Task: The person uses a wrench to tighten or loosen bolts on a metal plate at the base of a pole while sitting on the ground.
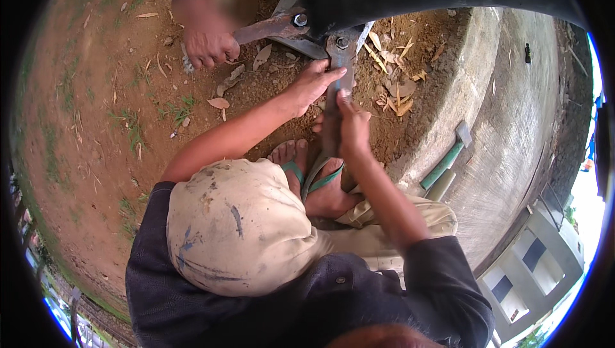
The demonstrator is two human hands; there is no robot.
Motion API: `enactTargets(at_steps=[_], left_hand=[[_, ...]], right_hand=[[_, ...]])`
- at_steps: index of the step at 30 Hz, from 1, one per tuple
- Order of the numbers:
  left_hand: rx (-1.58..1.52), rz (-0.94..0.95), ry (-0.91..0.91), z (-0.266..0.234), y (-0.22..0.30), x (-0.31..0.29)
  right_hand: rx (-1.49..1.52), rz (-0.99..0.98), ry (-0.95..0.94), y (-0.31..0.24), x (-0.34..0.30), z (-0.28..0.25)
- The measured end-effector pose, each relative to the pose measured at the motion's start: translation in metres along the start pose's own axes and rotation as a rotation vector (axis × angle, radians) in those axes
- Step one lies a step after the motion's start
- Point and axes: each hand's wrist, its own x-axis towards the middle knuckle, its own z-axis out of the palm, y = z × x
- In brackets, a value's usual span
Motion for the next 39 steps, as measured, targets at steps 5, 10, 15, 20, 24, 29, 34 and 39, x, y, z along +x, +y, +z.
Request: enactTargets(at_steps=[5,10,15,20,24,29,34,39], left_hand=[[0.375,-0.11,-0.133,-0.034,0.039,0.003],[0.319,-0.113,-0.19,-0.029,0.033,-0.024],[-0.044,-0.191,-0.192,0.007,0.012,-0.021],[-0.27,-0.216,-0.168,0.032,0.011,0.008],[-0.275,-0.189,-0.133,0.028,0.009,0.01],[-0.171,-0.125,-0.053,0.014,0.011,0.005],[0.156,-0.045,0.158,0.001,0.024,-0.005],[0.285,-0.158,-0.098,-0.033,0.032,-0.011]], right_hand=[[0.177,-0.214,0.211,0.044,0.009,0.074],[0.253,0.104,0.029,0.023,-0.044,0.043],[-0.314,0.016,-0.05,-0.023,-0.029,-0.035],[-0.848,-0.02,-0.197,-0.109,0.019,-0.082],[-0.875,-0.026,-0.325,-0.122,0.04,-0.082],[-0.501,0.005,-0.076,-0.058,0.018,-0.057],[0.204,-0.032,0.19,0.02,-0.004,0.05],[0.3,-0.016,0.091,0.036,-0.012,0.061]])
